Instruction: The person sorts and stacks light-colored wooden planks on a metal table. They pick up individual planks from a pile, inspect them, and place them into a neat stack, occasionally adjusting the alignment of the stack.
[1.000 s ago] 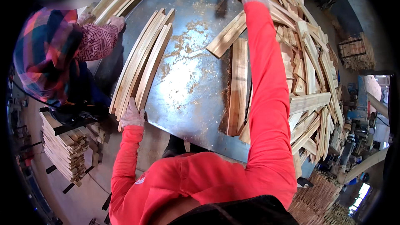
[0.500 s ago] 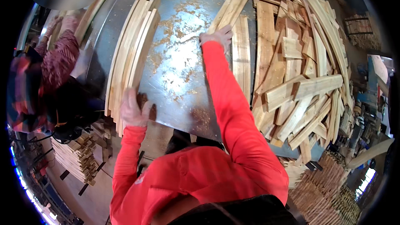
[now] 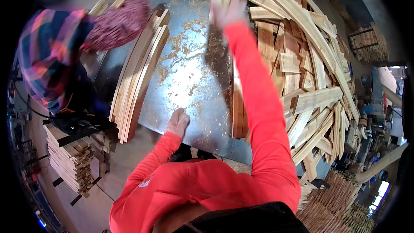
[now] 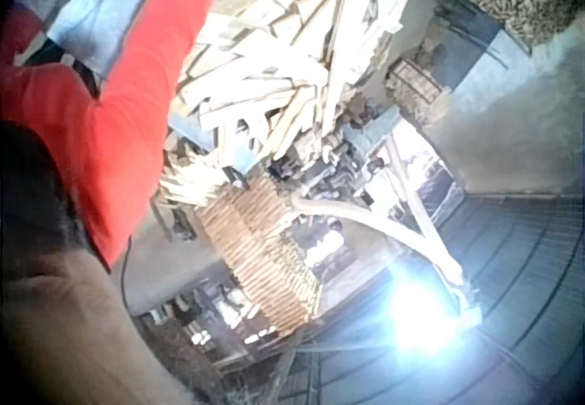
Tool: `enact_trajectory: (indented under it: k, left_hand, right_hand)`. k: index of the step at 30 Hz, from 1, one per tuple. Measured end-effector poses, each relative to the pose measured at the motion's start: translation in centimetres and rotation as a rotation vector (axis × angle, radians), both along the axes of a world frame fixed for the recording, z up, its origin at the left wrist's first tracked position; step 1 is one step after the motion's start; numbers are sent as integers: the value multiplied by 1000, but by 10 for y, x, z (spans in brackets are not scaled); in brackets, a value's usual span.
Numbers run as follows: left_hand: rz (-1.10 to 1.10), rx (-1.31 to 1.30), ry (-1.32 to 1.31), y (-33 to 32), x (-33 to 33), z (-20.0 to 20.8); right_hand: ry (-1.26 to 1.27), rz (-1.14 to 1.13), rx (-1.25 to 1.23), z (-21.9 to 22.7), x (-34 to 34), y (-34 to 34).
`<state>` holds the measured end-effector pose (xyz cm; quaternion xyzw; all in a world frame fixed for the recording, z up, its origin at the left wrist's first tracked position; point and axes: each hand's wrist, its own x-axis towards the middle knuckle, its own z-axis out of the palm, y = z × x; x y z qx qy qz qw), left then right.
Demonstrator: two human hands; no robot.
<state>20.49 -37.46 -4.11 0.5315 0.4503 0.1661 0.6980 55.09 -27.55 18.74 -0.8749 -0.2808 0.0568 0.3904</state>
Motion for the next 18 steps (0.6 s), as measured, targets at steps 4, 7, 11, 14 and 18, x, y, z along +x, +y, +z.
enact_trajectory:
  k: [4, 7, 11, 14, 18]
  left_hand:
    - [-106, 35, -78, -15, -18, -18]
    - [-111, -53, -84, -22, -26, -15]
    - [-85, -45, -116, -53, -17, -16]
    - [-334, 101, 40, -23, 14, 23]
    - [120, -402, -316, 7, 65, 40]
  right_hand:
    - [-422, 88, 32, 81, 138, 9]
    - [-680, -25, -553, 28, 208, -57]
    - [-730, 44, -930, -2, 222, -126]
    - [-954, 334, -998, -42, 170, -120]
    - [-852, 1212, -836, -74, 8, -195]
